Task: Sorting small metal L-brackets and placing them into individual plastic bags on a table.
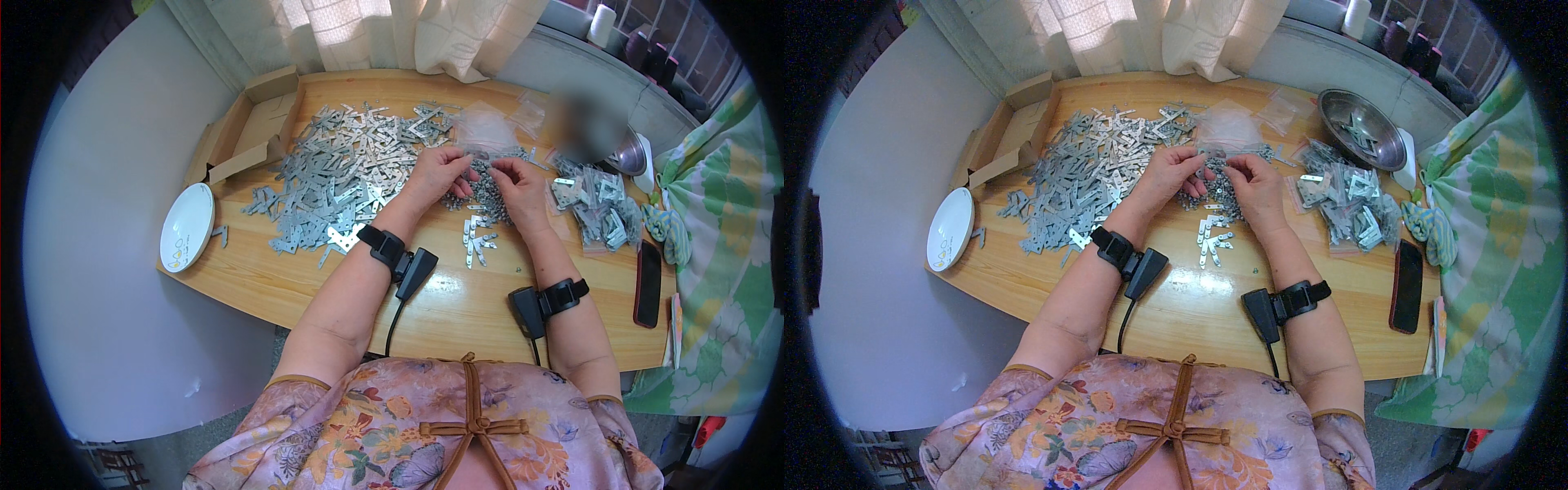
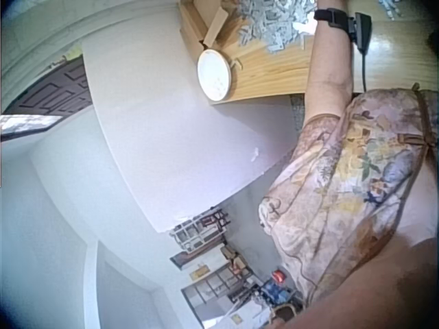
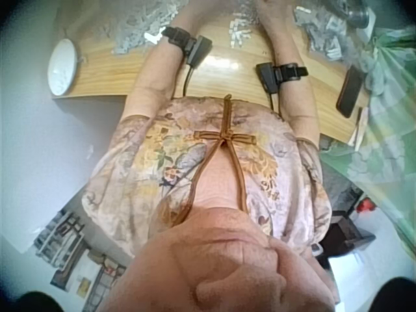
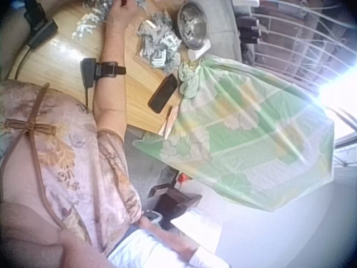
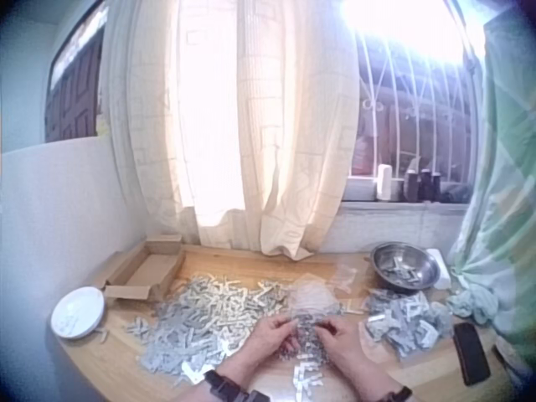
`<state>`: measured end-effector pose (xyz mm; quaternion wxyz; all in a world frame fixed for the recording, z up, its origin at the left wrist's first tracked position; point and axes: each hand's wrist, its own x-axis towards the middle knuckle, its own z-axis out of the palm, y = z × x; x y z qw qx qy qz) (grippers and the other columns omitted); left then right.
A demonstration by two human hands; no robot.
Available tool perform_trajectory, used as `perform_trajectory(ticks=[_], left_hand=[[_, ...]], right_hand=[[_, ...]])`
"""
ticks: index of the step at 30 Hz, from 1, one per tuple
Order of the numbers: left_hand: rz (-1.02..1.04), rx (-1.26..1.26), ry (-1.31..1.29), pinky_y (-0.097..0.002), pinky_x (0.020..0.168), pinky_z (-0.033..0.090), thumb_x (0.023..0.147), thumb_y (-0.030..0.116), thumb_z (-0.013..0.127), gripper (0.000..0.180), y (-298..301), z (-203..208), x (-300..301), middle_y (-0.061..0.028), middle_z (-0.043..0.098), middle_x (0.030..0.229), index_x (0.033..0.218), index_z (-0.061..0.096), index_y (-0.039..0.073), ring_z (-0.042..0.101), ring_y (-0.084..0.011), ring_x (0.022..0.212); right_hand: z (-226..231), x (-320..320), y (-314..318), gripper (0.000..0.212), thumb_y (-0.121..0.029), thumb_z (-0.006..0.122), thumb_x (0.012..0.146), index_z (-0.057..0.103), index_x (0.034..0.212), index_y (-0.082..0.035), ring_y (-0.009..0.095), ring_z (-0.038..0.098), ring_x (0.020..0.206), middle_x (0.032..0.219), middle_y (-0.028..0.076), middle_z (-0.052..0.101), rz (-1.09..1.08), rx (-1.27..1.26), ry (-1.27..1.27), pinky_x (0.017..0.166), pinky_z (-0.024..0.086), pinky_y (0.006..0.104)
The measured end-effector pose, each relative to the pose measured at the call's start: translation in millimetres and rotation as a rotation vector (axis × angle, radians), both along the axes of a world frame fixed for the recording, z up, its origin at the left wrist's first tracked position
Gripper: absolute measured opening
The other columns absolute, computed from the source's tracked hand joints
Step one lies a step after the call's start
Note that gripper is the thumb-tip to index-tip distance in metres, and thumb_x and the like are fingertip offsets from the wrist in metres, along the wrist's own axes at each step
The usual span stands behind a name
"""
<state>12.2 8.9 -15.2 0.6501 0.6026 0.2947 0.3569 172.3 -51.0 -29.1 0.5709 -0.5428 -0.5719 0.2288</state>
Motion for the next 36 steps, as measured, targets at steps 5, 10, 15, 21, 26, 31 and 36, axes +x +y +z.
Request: perform_trajectory(ticks=[5,10,15,21,26,31,36], left_hand=[[-0.01,0.017,-0.026,-0.0194,0.043,0.047,0.087,0.014,0.049,0.018,-1.6,0.3,-2.9,-0.0097,0.062,0.071,0.086,0.058,-0.001,0.058,-0.0114,0.05],[-0.049,-0.004,-0.033,-0.0198,0.042,0.047,0.087,0.014,0.049,0.018,-3.6,2.1,-0.8,-0.0098,0.062,0.07,0.087,0.058,-0.002,0.058,-0.0124,0.05],[-0.074,-0.027,-0.021,-0.0203,0.042,0.047,0.087,0.014,0.048,0.02,-4.6,2.9,-1.3,-0.0103,0.062,0.072,0.09,0.059,-0.002,0.059,-0.0138,0.05],[-0.104,-0.054,-0.003,-0.0208,0.042,0.048,0.088,0.015,0.048,0.021,-6.7,6.3,-0.8,-0.0106,0.062,0.072,0.091,0.059,-0.002,0.059,-0.0147,0.051],[-0.157,-0.055,-0.013,-0.0193,0.044,0.047,0.088,0.019,0.047,0.023,-7.7,7.6,-2.2,-0.0115,0.063,0.076,0.092,0.058,-0.001,0.06,-0.0149,0.052],[-0.183,-0.066,-0.029,-0.0191,0.044,0.047,0.088,0.018,0.048,0.023,-9.0,9.0,-2.9,-0.0118,0.063,0.077,0.094,0.058,-0.002,0.06,-0.0152,0.052],[-0.198,-0.068,-0.031,-0.019,0.044,0.047,0.088,0.018,0.048,0.023,-8.7,9.4,-3.1,-0.0119,0.063,0.076,0.094,0.058,-0.002,0.06,-0.0151,0.053]], right_hand=[[4.1,-6.3,-2.0,0.01,-0.006,0.062,0.076,0.06,0.083,0.001,0.013,0.057,0.066,0.075,0.008,0.061,-0.043,0.135,-0.054,0.061,0.046,0.024],[5.5,-2.5,-1.1,0.008,-0.005,0.062,0.074,0.06,0.081,-0.001,0.016,0.057,0.065,0.073,0.008,0.059,-0.085,0.234,-0.16,0.058,0.045,0.0256],[11.8,-3.6,-3.0,0.008,-0.005,0.064,0.071,0.062,0.078,-0.003,0.02,0.057,0.064,0.071,0.008,0.057,-0.091,0.342,-0.306,0.055,0.044,0.0273],[10.0,-2.0,-1.5,0.007,-0.007,0.066,0.068,0.064,0.075,-0.006,0.02,0.056,0.065,0.072,0.006,0.056,-0.131,0.385,-0.386,0.054,0.044,0.0284],[12.3,-2.0,-2.0,0.008,-0.01,0.068,0.066,0.064,0.072,-0.008,0.02,0.056,0.068,0.071,0.005,0.056,-0.163,0.437,-0.49,0.056,0.043,0.0294],[14.6,-2.8,-3.0,0.009,-0.011,0.068,0.065,0.064,0.072,-0.009,0.02,0.055,0.068,0.071,0.005,0.055,-0.166,0.45,-0.511,0.056,0.043,0.0296],[14.4,-2.6,-2.9,0.009,-0.011,0.068,0.064,0.064,0.072,-0.009,0.021,0.055,0.068,0.071,0.005,0.055,-0.162,0.449,-0.504,0.056,0.043,0.0299]])
